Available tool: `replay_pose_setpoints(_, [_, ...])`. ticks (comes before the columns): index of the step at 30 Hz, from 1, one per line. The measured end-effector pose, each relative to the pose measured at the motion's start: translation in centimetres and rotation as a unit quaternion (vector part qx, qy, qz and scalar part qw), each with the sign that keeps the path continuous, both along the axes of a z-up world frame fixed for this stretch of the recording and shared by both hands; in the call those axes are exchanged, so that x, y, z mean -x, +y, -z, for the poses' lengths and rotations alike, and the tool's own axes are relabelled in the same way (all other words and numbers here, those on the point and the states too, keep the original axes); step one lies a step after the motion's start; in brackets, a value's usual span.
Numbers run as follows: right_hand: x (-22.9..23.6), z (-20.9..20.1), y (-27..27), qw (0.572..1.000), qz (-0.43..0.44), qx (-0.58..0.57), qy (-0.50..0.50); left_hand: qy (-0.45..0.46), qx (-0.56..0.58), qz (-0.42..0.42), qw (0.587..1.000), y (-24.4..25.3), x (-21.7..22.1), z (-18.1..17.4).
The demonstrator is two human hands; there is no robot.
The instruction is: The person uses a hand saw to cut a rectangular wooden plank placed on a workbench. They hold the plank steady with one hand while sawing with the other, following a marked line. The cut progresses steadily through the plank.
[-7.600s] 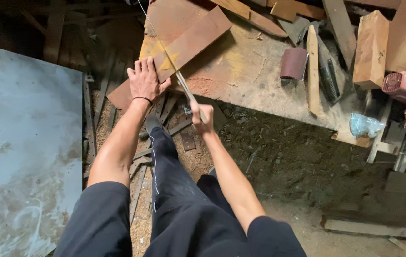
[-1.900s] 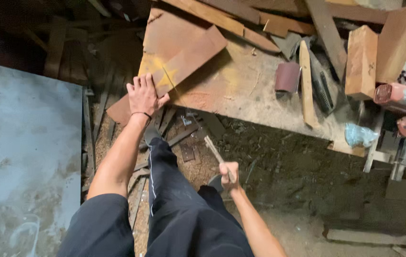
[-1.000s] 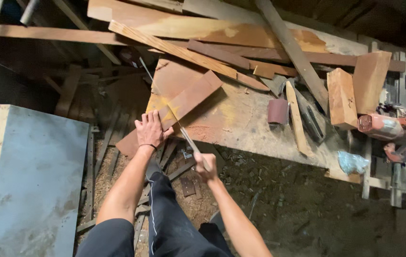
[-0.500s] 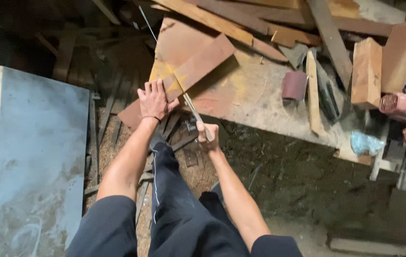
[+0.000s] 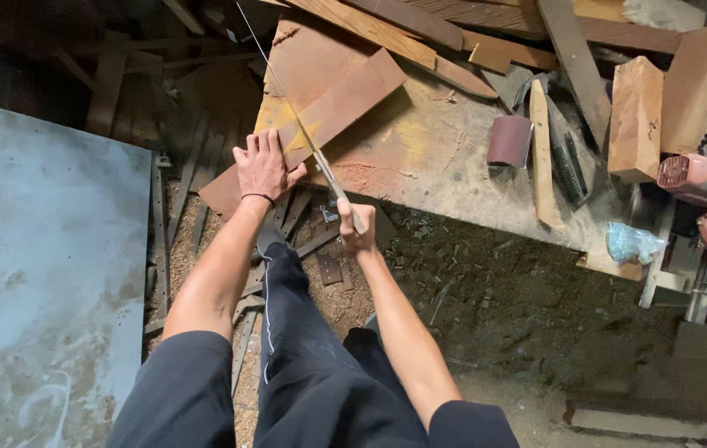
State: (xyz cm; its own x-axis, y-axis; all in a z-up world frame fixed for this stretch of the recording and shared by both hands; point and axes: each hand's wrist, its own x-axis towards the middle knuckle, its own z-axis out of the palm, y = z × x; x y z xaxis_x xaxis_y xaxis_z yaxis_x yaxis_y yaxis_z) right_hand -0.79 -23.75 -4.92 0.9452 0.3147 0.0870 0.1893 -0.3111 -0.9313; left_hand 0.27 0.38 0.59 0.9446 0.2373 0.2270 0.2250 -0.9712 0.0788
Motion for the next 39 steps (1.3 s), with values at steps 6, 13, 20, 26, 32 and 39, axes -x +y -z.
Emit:
replay_pose_setpoints(6, [9.6,-2.4,-13.7,0.996,-0.042,-0.010,0.080,0.002,0.003,-0.016,1.000,-0.8,0.0,-0.3])
replay_pose_setpoints(13, [5.2,-0.8,-8.6,0.995,-0.048,0.011,-0.087,-0.011,-0.013,-0.004,1.000,-0.3,0.0,-0.4])
replay_pose_setpoints(20, [2.0,0.2,-4.9,0.991,-0.085,-0.031,-0.096,-0.018,-0.008,-0.025,0.999,-0.9,0.2,-0.6])
replay_pose_setpoints(26, [11.5,-5.3,-17.9,0.998,-0.055,0.000,-0.036,0.015,-0.007,-0.027,0.999,-0.8,0.2,-0.2])
replay_pose_setpoints(32, [2.4,-1.9,-5.7,0.996,-0.065,-0.007,-0.068,-0.020,-0.020,-0.014,0.999,-0.6,0.1,0.3])
replay_pose_setpoints(39, [2.7,-1.3,-6.6,0.997,-0.071,-0.007,-0.033,0.003,0.000,-0.028,1.000,-0.8,0.1,0.3])
